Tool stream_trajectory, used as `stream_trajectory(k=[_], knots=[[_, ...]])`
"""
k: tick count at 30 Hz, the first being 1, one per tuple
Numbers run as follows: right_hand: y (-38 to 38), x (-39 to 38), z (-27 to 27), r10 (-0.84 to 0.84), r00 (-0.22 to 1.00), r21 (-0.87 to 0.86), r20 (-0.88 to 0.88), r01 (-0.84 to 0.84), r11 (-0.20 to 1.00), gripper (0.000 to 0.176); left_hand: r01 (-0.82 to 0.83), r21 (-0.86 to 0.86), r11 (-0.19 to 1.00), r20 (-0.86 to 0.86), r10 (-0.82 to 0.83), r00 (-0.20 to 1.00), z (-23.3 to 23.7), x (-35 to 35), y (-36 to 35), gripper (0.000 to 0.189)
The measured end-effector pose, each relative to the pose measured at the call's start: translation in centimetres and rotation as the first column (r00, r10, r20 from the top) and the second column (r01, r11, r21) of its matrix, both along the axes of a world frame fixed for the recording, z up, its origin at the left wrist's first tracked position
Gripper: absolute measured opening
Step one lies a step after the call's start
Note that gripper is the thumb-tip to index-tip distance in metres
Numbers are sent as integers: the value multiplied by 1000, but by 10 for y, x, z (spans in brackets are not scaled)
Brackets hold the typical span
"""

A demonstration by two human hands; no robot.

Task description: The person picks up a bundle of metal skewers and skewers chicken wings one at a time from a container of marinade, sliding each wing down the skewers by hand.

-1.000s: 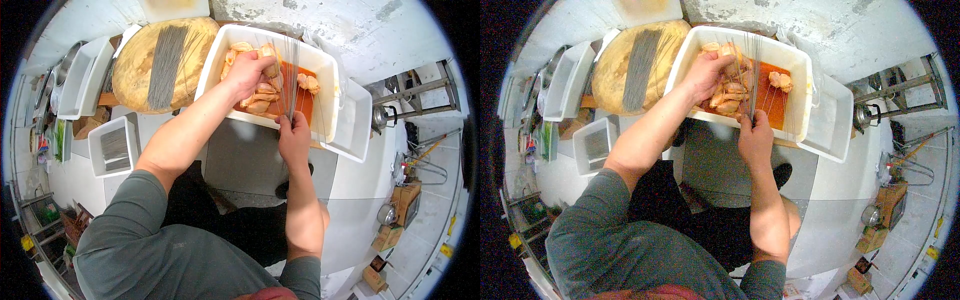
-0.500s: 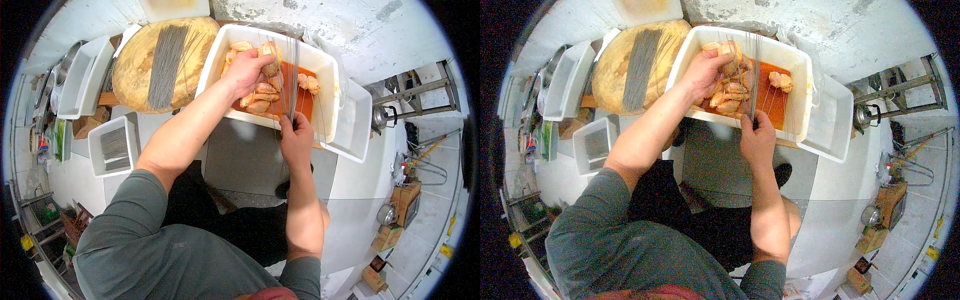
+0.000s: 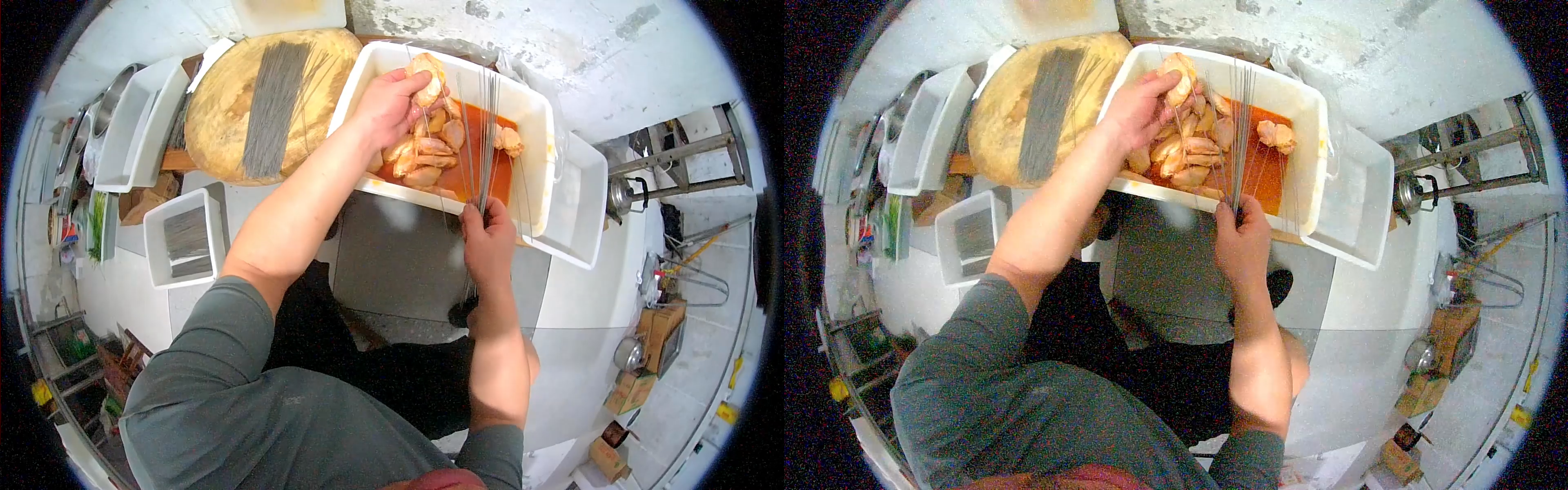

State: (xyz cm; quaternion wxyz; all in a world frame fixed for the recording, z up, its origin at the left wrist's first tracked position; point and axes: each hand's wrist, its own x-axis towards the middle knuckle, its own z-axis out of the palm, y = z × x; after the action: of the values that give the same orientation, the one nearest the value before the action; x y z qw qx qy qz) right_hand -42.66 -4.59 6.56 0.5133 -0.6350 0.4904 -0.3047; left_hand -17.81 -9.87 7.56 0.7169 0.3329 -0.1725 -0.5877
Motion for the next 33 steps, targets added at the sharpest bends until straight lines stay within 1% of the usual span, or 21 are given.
stream_trajectory(k=[1, 4, 7, 11, 16, 19, 26, 33], knots=[[1, -2, -2, 7, 1000, -45, -31, -8, 999, 7, -12, 0, 1000, -11, 12, 1000, 4, 1, 1, 19], [7, -4, -2, -20, 1000, 2, -5, 20, 1000, 7, -46, 5, 999, -7, 46, 999, 8, 5, 2, 20], [8, -10, -5, 16, 1000, 38, -10, -15, 999, 7, -70, 11, 997, 29, 70, 997, 8, 8, 2, 22], [12, -11, -2, 27, 998, 57, 49, -29, 998, 6, -83, 5, 997, 59, 82, 995, 12, 6, 3, 25], [14, -10, -1, 14, 996, 80, 92, -22, 997, 6, -64, -11, 998, 62, 65, 996, 12, 4, 4, 27], [13, -12, 2, 19, 999, 105, 44, -24, 994, 12, -60, -18, 998, 42, 60, 997, 9, 5, 2, 27], [13, -12, 0, 10, 998, 99, 56, -16, 995, 12, -77, 9, 997, 4, 77, 997, 11, 4, 3, 27], [15, -9, 1, 7, 998, 99, 60, -13, 995, 12, -43, -20, 999, 15, 43, 999, 10, 6, 3, 27]])
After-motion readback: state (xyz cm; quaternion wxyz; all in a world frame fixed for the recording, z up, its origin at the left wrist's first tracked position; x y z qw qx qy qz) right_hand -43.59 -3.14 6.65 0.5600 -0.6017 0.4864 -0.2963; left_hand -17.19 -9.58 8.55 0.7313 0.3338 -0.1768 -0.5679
